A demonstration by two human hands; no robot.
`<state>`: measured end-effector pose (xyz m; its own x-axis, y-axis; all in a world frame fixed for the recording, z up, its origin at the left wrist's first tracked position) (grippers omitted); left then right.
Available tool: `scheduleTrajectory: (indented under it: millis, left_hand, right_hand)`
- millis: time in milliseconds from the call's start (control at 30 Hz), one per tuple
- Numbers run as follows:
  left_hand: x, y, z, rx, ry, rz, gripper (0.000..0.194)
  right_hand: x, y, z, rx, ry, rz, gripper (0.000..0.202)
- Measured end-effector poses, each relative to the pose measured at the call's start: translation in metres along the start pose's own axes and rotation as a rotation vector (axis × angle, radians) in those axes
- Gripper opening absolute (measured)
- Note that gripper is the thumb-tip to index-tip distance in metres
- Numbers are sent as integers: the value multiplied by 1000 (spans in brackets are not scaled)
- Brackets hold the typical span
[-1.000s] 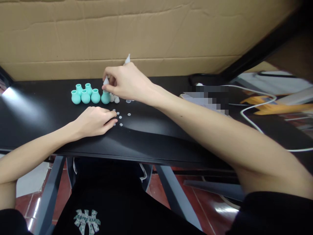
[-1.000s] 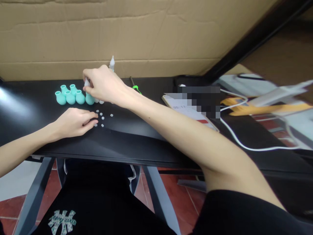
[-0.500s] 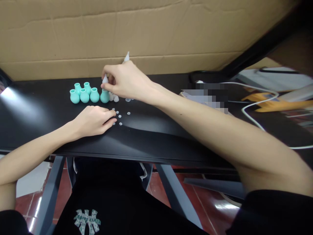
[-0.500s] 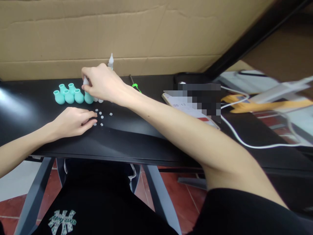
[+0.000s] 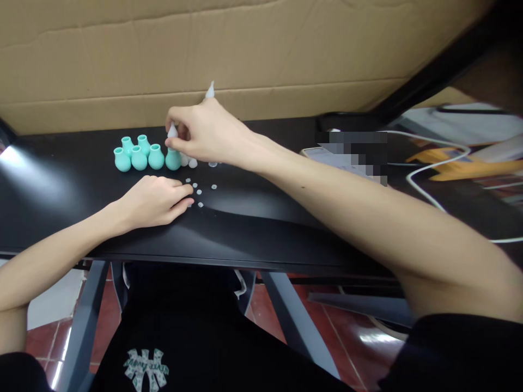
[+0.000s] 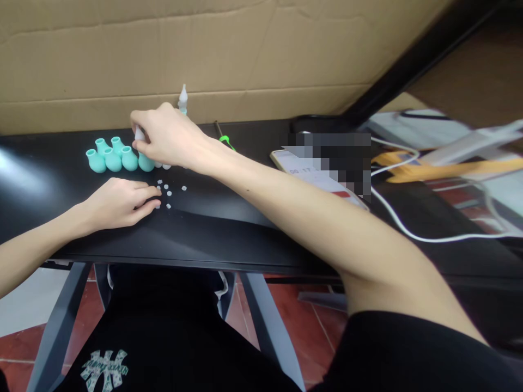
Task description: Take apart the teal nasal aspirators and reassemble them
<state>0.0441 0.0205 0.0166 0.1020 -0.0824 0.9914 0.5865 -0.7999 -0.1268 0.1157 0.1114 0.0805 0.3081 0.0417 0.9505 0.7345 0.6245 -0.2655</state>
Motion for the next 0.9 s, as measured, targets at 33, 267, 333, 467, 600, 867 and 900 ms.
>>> scheduleTrajectory:
  millis: [33,267,333,467,600,867,900]
  left_hand:
    - [0,0,0,-1,-1,1,34]
    - [0,1,0,-7,-3,18,34]
    - [0,1,0,-16,0,24,34]
    - [0,1,0,-31,11,24,35]
    - [-1,3,0,-43,-2,45,37]
    - [-1,8,-1,-68,-17,107,35]
    - [0,8,-1,-70,-19,106,35]
  right_hand:
    - [0,-1,0,1,-4,-2,12]
    - [-2,-2,-1,16,7,-12,13]
    - [-2,-2,-1,20,10,-6,12]
    - [-2,-4,-1,28,-5,14,9]
    - [-4,-7,-1,50,-28,11,9]
    - [-7,-13,-2,104,-38,-6,9]
    - [-7,-13,-2,105,-39,-8,9]
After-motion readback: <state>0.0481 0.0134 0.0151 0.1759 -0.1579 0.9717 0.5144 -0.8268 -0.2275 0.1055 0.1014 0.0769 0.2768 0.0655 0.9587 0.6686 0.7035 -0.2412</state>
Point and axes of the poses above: each hand's wrist, its own z-axis towards the middle knuckle, its own x-axis out of the back of the hand, y = z × x, the point moved 9 cm from there along z, towards the middle knuckle, and after that the axes turned 15 degrees about -y, right-handed, at the moved point
